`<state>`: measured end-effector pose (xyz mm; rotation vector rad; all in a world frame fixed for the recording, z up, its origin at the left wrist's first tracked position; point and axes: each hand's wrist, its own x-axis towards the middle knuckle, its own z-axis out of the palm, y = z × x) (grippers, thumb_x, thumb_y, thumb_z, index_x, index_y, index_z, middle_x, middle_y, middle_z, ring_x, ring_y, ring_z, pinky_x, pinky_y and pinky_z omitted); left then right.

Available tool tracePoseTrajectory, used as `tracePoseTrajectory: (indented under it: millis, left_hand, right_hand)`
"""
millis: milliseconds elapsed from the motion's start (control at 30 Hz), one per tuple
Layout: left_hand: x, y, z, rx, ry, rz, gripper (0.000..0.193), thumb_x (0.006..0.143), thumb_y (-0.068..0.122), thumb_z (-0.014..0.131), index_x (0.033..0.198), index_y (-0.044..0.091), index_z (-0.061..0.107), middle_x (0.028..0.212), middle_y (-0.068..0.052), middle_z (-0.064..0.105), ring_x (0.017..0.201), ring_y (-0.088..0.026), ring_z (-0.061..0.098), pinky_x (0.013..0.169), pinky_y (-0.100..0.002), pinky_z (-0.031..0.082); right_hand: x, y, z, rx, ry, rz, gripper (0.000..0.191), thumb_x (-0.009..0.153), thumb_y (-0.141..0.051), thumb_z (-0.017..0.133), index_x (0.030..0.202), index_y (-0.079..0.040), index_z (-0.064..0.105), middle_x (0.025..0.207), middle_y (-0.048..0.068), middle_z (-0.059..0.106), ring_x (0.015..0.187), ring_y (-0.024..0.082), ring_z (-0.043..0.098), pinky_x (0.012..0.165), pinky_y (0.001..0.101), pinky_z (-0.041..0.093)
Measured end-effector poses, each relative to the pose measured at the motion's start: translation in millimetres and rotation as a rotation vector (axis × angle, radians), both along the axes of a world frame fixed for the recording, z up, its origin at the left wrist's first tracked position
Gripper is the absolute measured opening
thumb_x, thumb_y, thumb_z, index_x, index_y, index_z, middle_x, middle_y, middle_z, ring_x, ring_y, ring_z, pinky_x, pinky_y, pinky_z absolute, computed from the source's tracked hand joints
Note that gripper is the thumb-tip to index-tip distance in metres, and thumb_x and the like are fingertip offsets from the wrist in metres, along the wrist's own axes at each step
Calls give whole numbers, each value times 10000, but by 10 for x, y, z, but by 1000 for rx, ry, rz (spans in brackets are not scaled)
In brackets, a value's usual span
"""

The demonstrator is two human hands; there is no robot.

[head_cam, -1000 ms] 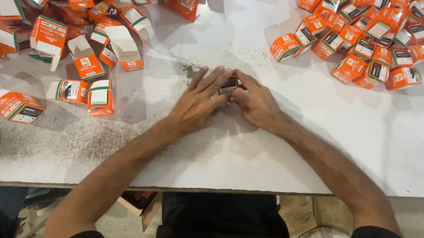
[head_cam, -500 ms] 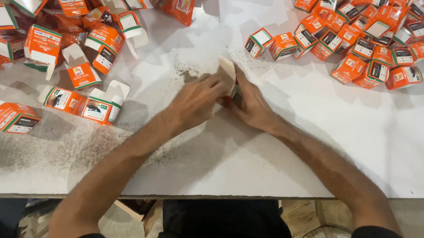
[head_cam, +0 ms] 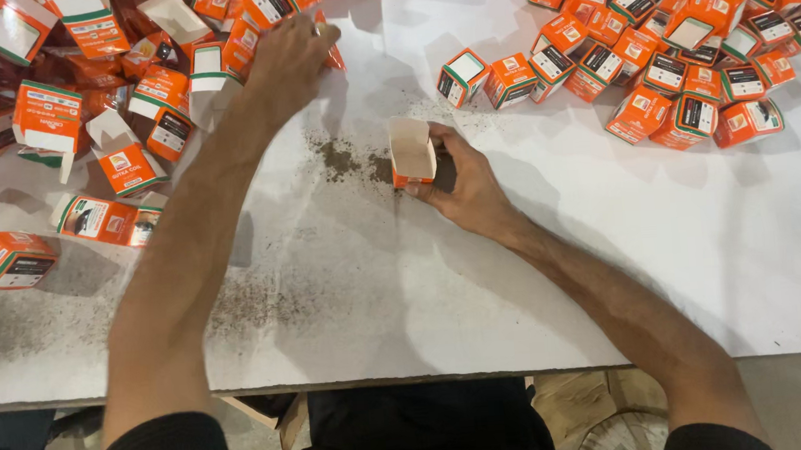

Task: The person picks small orange product boxes from a pile on the table, opens a white paper carton, places an orange box inside, folds the carton closed, and sets the packed carton aside, repeating this packing cycle throughout the clip.

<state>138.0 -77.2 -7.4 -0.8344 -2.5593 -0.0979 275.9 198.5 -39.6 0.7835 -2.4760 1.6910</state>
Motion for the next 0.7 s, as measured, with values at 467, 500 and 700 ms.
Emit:
tracePoseTrajectory:
  millis: [467,500,700]
  left_hand:
    - [1533,507,-170,472,124,-415,623,777,100,837,1344,45,585,1304,-164,642,1422,-464,433,1181,-647,349]
    - [1518,511,-179,478,112,-384,584,828,151,842,1349,41,602,1315,-154,618,1463,-446,395,1214,-659,304]
    - [1565,679,-232,471,36,-161,263,906,166,765,1157,112,706,1478,-187,402,1498,-491,212,1220,-678,185]
  right_hand:
    - [35,0,2,4,-39,-17,486,789,-42,876,1224,8,664,1064,73,739,970,110,660,863,303,558]
    - [37,-2,13,-9,-18,-4,524,771,-50,890,1236,5,652,1074,75,729,989,122,661,881,311,548]
    - [75,-63,83,133,54,-113,523,737,-70,888,1207,-16,665,1053,124,715,978,225,705,861,353,556]
